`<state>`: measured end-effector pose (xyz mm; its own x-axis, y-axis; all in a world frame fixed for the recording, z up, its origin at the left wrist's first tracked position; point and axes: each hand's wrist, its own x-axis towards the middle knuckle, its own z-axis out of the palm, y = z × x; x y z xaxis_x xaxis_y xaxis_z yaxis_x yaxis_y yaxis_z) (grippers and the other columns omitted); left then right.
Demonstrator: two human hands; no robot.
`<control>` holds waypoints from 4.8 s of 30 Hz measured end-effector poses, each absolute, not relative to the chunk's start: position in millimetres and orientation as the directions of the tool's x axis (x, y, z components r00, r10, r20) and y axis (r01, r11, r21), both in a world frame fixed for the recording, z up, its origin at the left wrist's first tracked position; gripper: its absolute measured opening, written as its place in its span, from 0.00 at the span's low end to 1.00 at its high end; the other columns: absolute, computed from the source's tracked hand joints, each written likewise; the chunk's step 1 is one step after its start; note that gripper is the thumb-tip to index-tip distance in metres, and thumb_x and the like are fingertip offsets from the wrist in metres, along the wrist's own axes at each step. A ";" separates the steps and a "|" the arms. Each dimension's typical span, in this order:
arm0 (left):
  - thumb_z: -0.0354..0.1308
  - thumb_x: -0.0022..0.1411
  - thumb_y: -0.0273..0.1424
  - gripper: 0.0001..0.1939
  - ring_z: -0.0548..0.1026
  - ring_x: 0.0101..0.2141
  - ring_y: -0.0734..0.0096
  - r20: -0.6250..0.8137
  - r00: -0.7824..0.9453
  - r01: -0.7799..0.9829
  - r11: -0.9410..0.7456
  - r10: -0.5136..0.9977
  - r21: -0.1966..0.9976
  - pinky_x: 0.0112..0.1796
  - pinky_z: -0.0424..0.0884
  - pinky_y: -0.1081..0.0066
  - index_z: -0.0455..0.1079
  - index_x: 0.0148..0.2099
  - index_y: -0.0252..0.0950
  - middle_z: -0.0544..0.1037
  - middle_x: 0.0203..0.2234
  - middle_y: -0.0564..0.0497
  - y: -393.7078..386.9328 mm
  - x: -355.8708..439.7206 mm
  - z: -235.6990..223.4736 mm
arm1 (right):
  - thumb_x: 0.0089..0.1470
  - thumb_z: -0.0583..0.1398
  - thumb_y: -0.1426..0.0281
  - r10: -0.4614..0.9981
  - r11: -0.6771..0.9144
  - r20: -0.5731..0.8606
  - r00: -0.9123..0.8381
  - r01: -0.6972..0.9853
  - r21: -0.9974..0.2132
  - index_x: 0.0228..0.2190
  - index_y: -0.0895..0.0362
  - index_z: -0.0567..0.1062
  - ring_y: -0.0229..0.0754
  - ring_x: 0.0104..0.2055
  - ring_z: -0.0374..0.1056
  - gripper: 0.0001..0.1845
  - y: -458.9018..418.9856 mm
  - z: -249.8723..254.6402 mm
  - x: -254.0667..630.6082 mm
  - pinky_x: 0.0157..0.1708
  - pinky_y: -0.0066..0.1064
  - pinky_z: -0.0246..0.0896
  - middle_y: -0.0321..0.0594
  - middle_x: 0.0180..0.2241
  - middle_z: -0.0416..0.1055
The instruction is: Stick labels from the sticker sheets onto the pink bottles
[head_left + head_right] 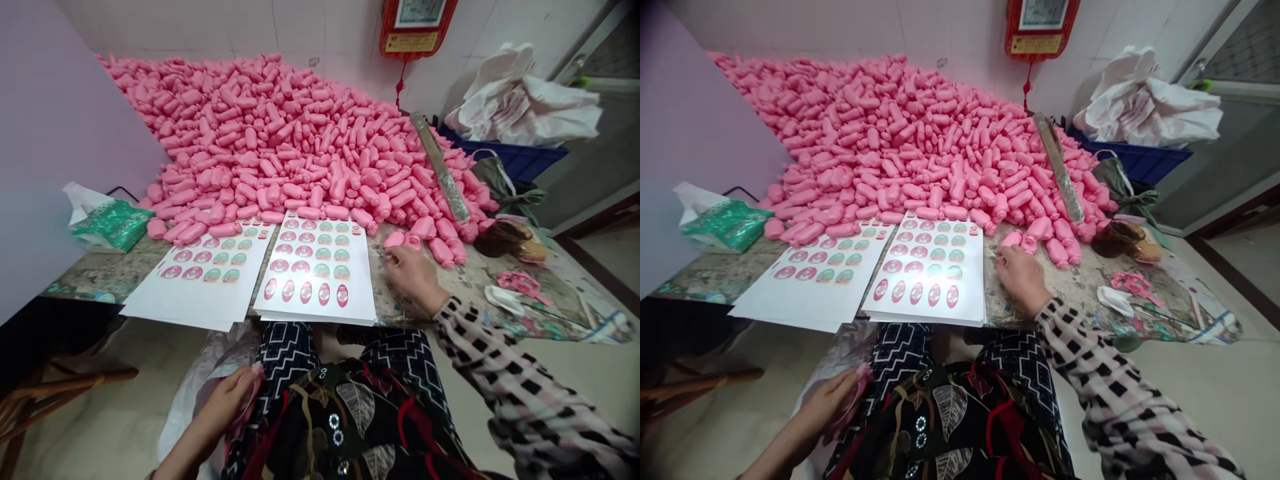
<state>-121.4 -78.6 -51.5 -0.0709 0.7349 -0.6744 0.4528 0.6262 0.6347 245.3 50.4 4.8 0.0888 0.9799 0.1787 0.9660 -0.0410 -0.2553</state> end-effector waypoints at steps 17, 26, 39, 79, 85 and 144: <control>0.45 0.58 0.38 0.17 0.75 0.36 0.51 -0.642 -0.058 0.905 0.311 0.764 0.290 0.40 0.65 0.60 0.72 0.29 0.36 0.78 0.28 0.41 -87.1 -153.8 -66.2 | 0.55 0.51 0.58 0.951 -0.222 0.149 0.271 0.933 -0.283 0.50 0.53 0.70 0.50 0.41 0.68 0.24 91.3 -0.2 257.1 0.36 0.38 0.59 0.48 0.40 0.73; 0.59 0.55 0.40 0.23 0.74 0.36 0.69 -0.422 0.306 -0.169 0.485 0.853 0.858 0.39 0.69 0.68 0.66 0.51 0.38 0.74 0.43 0.45 -34.9 -28.9 25.1 | 0.53 0.57 0.61 0.991 0.130 0.129 -0.025 0.311 -0.941 0.45 0.51 0.74 0.41 0.37 0.68 0.18 -27.6 20.9 159.1 0.36 0.34 0.64 0.40 0.38 0.73; 0.61 0.51 0.34 0.11 0.71 0.45 0.57 -0.042 0.329 0.454 -0.119 0.943 0.883 0.46 0.64 0.62 0.73 0.39 0.40 0.75 0.41 0.47 -13.8 -8.0 16.8 | 0.59 0.50 0.64 0.982 0.162 0.154 -0.110 0.907 -0.389 0.39 0.52 0.73 0.42 0.37 0.66 0.13 -1.2 -0.7 197.5 0.34 0.31 0.57 0.40 0.36 0.70; 0.49 0.62 0.29 0.32 0.74 0.40 0.59 -0.042 0.521 0.835 -0.499 0.853 0.231 0.36 0.70 0.63 0.44 0.64 0.56 0.37 0.65 0.39 -30.8 7.7 -29.8 | 0.57 0.52 0.67 0.983 0.156 0.165 -0.084 0.853 -0.499 0.30 0.55 0.73 0.37 0.32 0.65 0.10 -7.5 -20.8 182.5 0.31 0.27 0.55 0.37 0.32 0.66; 0.49 0.62 0.28 0.33 0.74 0.40 0.59 -0.036 0.529 0.829 -0.508 0.848 0.235 0.37 0.70 0.62 0.41 0.65 0.54 0.36 0.65 0.36 -30.2 8.5 -29.4 | 0.55 0.54 0.66 0.992 0.072 0.125 -0.001 0.824 -0.562 0.28 0.54 0.73 0.38 0.33 0.65 0.09 -4.8 -17.6 177.3 0.32 0.28 0.55 0.37 0.30 0.67; 0.48 0.59 0.50 0.23 0.67 0.19 0.79 -0.388 0.320 -0.522 0.502 0.864 0.689 0.18 0.62 0.78 0.65 0.46 0.37 0.71 0.26 0.53 -17.2 -10.0 18.0 | 0.44 0.64 0.58 0.999 0.031 0.034 0.011 0.190 -0.981 0.23 0.57 0.70 0.34 0.24 0.60 0.14 -17.7 30.2 147.6 0.26 0.27 0.56 0.33 0.23 0.67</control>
<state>-10.0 -17.2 18.0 0.3202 0.8644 -0.3876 -0.5218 0.5024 0.6894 147.6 -17.7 30.2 0.0110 0.9994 0.0336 0.1898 0.0309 -0.9813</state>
